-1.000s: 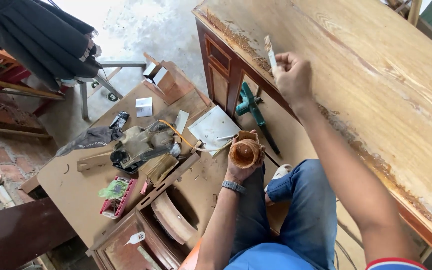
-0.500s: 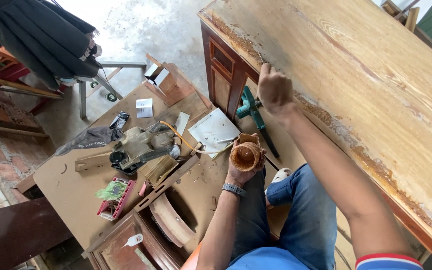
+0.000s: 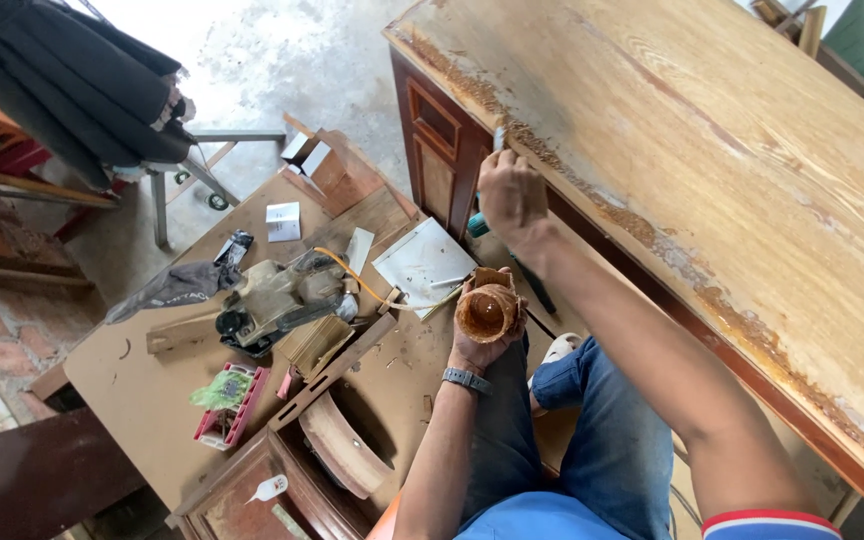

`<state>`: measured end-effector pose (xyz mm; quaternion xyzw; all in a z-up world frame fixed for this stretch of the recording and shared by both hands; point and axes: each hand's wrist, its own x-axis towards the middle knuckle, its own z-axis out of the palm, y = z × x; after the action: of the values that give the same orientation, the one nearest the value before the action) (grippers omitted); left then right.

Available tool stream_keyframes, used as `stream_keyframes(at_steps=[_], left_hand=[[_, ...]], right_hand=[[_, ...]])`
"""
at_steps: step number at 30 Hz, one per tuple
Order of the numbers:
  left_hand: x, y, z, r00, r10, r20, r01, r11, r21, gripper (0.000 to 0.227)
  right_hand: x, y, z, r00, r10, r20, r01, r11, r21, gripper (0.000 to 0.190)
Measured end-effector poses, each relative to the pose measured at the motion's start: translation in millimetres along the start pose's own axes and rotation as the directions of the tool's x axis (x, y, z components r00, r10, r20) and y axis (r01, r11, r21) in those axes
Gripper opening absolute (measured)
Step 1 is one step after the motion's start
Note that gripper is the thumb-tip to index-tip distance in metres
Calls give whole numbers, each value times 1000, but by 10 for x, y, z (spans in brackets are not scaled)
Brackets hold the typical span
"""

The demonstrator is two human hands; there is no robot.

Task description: The person sits cross-legged on a chair and applies a brown adhesive from a plastic container onto the edge of a large wooden board using a small white spatula. They repeatedly dip the spatula into the container and spread the substance along the board's perimeter.

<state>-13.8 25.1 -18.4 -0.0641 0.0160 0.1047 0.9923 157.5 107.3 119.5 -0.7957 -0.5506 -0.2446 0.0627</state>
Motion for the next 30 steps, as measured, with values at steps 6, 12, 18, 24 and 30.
stream_keyframes(at_steps=[6, 12, 18, 24, 30], left_hand=[[-77, -5, -64, 976, -50, -210, 18, 988, -151, 78], [-160, -13, 195, 1000, 29, -9, -30, 996, -85, 69], [-171, 18, 184, 999, -46, 1, 45, 974, -222, 70], [-115, 19, 158, 993, -100, 56, 105, 989, -101, 62], [-37, -5, 136, 1000, -23, 6, 23, 999, 25, 65]], right_hand=[[31, -202, -126, 991, 126, -49, -119, 984, 133, 40], [656, 428, -752, 944, 326, -56, -197, 692, 695, 37], [828, 1407, -1196, 731, 523, 439, -512, -5, 859, 12], [774, 2001, -954, 572, 307, 761, -702, -297, 648, 16], [961, 1940, -742, 494, 202, 846, -801, -271, 533, 17]])
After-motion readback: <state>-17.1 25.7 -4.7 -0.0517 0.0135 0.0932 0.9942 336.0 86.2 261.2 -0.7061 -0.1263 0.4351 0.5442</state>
